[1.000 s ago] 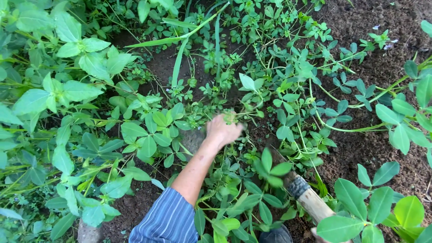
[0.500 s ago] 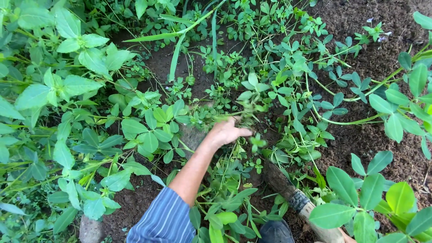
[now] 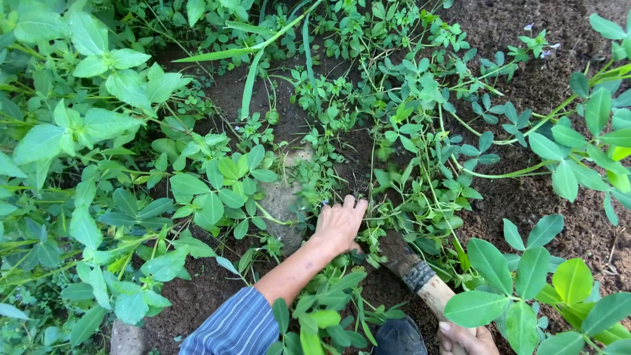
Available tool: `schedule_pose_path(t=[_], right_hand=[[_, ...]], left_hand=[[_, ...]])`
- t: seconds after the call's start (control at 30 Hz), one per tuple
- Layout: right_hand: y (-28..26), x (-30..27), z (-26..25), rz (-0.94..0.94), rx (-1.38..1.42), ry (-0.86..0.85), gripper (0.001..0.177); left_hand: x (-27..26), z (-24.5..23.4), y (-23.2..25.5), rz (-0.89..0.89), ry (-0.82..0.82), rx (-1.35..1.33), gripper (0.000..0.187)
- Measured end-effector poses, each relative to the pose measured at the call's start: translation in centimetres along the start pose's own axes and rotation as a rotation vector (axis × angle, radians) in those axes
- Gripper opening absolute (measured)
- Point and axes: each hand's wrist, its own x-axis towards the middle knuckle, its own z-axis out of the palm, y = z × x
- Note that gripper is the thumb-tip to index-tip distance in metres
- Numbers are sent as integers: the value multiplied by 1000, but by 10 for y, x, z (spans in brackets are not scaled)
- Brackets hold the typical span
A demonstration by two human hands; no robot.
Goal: Using a small trowel to remove weeds around peanut plants in a garden.
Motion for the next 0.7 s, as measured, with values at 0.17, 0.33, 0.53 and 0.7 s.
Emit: schedule_pose_path(t=[0.17,0.33,0.53,0.7], right_hand=[[-7,-14,35,-31,253,-29,43],[-17,-26,71,-19,351,-122,47],[-34,-41,68,-100,28,-31,35],[-32,-37,29,-290,-318,23,60]], left_hand=[[16,49,-7,45,190,-51,47],[53,94,-22,41,263,-53,24],[36,24,-58,-466,-95,-700,51],[11,-10,-134,-212,384,-745,52]])
